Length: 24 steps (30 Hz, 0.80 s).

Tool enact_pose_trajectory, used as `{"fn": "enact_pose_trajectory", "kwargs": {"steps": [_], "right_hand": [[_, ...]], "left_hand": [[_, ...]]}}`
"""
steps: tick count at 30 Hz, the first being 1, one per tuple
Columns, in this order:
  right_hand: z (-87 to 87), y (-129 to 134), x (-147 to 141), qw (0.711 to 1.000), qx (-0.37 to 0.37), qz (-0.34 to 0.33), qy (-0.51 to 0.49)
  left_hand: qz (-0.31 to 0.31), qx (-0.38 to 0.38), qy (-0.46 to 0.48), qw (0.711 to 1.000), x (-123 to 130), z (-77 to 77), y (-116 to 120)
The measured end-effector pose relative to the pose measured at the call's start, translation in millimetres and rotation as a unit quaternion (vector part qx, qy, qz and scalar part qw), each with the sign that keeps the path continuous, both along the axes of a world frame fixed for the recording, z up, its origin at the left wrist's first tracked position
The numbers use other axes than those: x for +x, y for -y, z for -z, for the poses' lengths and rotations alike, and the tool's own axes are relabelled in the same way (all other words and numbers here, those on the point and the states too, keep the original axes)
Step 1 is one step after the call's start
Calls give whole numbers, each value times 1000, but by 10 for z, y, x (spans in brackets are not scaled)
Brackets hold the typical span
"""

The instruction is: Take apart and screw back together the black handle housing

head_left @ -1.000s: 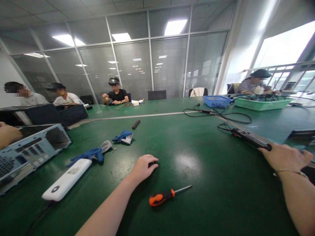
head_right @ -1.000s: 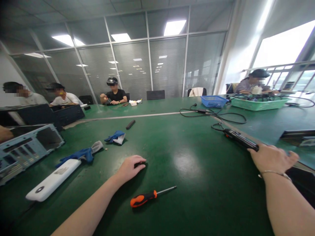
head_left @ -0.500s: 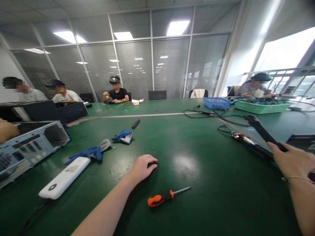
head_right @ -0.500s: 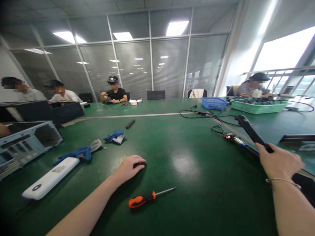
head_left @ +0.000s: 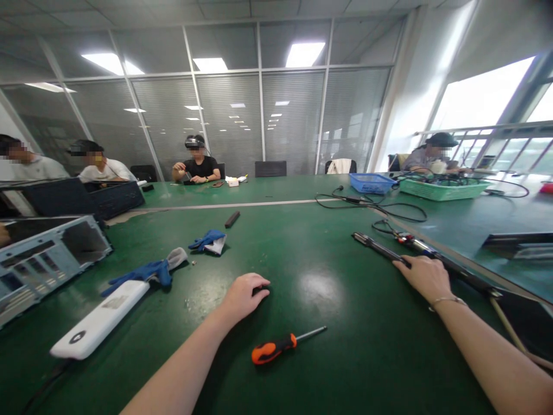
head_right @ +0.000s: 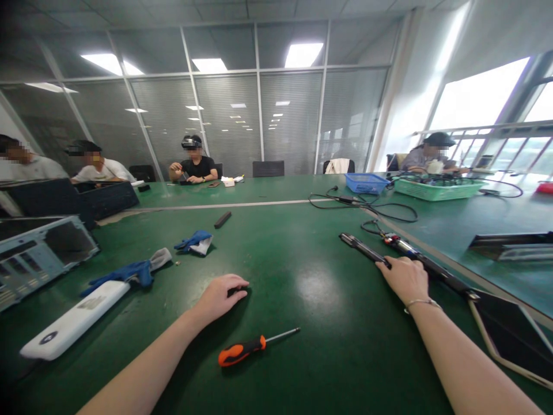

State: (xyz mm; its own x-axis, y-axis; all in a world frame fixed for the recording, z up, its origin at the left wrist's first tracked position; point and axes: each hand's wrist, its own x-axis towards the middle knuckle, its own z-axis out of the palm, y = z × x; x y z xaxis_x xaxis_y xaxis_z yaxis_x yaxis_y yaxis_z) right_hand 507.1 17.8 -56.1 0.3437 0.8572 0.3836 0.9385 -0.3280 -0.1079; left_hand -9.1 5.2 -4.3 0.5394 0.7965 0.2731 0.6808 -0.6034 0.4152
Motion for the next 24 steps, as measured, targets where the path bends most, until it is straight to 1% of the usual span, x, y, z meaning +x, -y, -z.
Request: {"fn": "enact_pose_trajectory", "kwargs": {"steps": [3, 6, 9, 10, 11, 13, 15, 17, 18, 19, 20, 21, 22, 23, 24], "right_hand": [[-12, -54, -342, 996, 13, -89, 5], [-26, -94, -847, 980, 10, -200, -2], [-99, -20, -1389, 956, -5, -293, -16], [-145, 38, -1552, 944, -11, -328, -25], [-199, 109, -1698, 923, -24, -380, -55], [-319, 270, -1931, 885, -43, -450, -109], [-428, 406, -2074, 857, -59, -490, -147], [-499, 461, -2119, 835, -77, -518, -168], [-518, 449, -2100, 829, -81, -524, -176], [-527, 412, -2047, 832, -76, -520, -181], [-526, 356, -1959, 845, -58, -500, -181], [-518, 286, -1834, 867, -30, -467, -171], [-502, 212, -1669, 897, 6, -415, -151], [-480, 143, -1469, 929, 48, -348, -112], [-452, 86, -1239, 956, 69, -278, -60]], "left_hand": [[-12, -2, 7, 1000, 15, -10, 24], [-24, 20, 26, 999, 30, -34, 65], [-27, 57, 28, 998, 44, -69, 103], [-27, 66, 25, 997, 49, -81, 113], [-26, 72, 20, 997, 54, -92, 122], [-15, 75, 5, 997, 61, -112, 138], [6, 63, -14, 998, 64, -124, 152], [27, 36, -29, 999, 62, -130, 163], [34, 23, -34, 999, 61, -132, 167], [37, 13, -37, 999, 59, -133, 169], [36, 8, -38, 999, 57, -135, 171], [34, 6, -38, 999, 56, -138, 172], [32, 7, -39, 999, 55, -141, 172], [30, 8, -40, 999, 55, -146, 173], [29, 9, -42, 999, 54, -151, 174]]}}
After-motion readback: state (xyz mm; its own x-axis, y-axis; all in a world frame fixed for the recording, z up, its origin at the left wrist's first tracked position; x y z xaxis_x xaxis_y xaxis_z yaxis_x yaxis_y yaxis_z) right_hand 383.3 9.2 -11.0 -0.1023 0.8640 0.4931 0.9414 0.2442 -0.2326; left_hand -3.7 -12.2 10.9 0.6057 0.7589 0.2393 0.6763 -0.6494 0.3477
